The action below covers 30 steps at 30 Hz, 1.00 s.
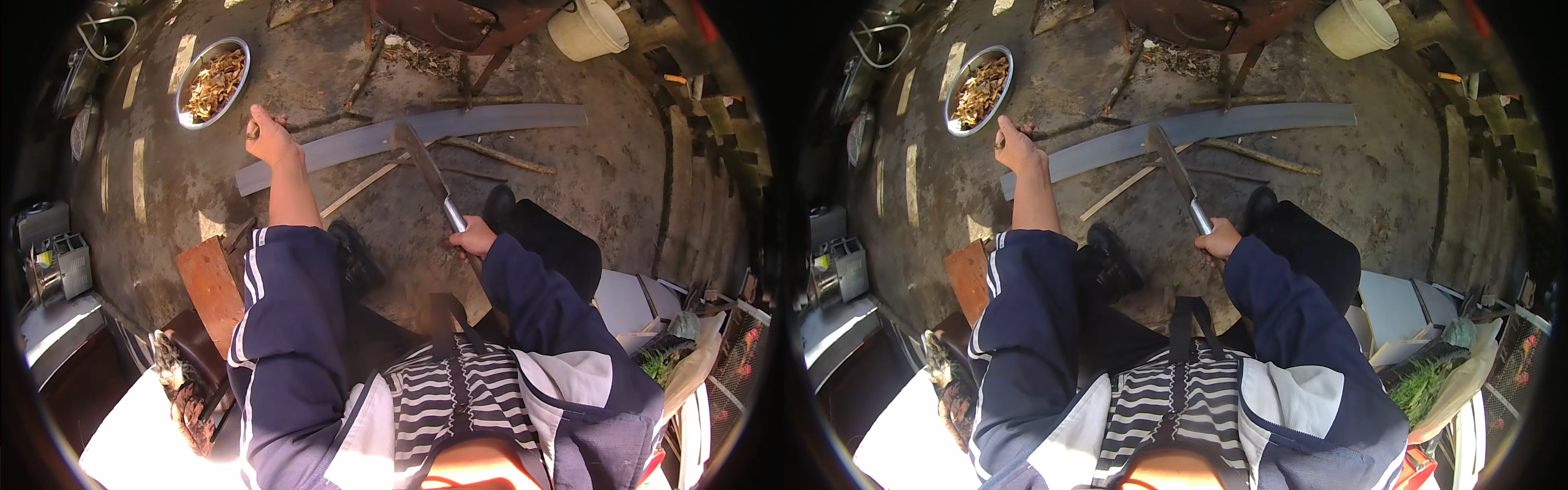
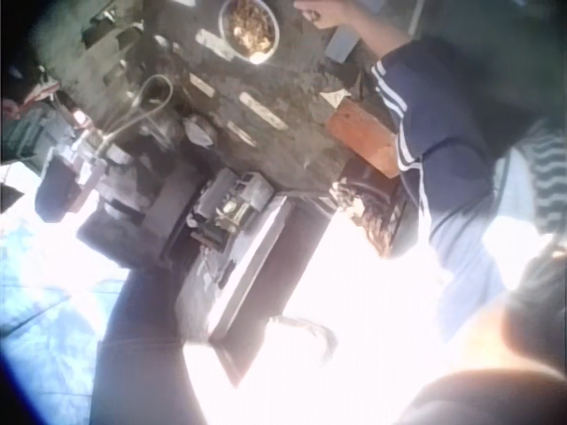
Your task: The person sits on the floor and uses a curved blade to cut thin wooden strips and a larger flat board into smaller pieces. They handle the strips and board, align them, and make repeated cuts, placing the cut pieces on the floor.
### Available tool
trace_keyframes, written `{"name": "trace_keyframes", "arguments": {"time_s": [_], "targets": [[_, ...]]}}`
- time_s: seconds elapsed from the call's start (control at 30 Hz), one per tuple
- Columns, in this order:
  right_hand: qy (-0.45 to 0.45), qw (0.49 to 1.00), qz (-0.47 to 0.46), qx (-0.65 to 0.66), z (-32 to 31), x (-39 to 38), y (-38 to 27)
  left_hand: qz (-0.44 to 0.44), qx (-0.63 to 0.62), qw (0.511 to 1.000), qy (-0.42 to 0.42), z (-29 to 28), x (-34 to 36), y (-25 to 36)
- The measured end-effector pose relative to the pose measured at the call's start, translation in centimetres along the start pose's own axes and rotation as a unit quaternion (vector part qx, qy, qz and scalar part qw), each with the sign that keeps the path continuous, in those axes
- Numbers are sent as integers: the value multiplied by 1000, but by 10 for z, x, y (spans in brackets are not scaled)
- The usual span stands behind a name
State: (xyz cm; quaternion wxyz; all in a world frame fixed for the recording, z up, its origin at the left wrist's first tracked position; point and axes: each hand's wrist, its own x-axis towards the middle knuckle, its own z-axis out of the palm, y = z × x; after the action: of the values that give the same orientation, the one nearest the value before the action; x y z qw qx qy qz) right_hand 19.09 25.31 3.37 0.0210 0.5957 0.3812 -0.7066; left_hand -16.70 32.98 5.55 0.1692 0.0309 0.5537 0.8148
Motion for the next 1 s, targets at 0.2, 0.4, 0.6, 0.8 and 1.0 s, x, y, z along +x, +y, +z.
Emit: {"name": "trace_keyframes", "arguments": {"time_s": [0.2,0.4,0.6,0.8,1.0], "targets": [[-13,998,-54,-14,-3,-9,-50,46,-8,996,-78,-6,4,-12],[9,858,-514,8,25,-80,-223,55,-18,989,-133,-11,-4,-10],[203,707,-677,12,75,-24,-231,73,6,986,-149,-12,-17,-10],[60,959,-121,-248,79,84,-45,56,12,985,-166,-18,-25,-13],[-70,993,-6,-93,60,74,-57,31,27,964,-263,-22,-34,-11]]}}
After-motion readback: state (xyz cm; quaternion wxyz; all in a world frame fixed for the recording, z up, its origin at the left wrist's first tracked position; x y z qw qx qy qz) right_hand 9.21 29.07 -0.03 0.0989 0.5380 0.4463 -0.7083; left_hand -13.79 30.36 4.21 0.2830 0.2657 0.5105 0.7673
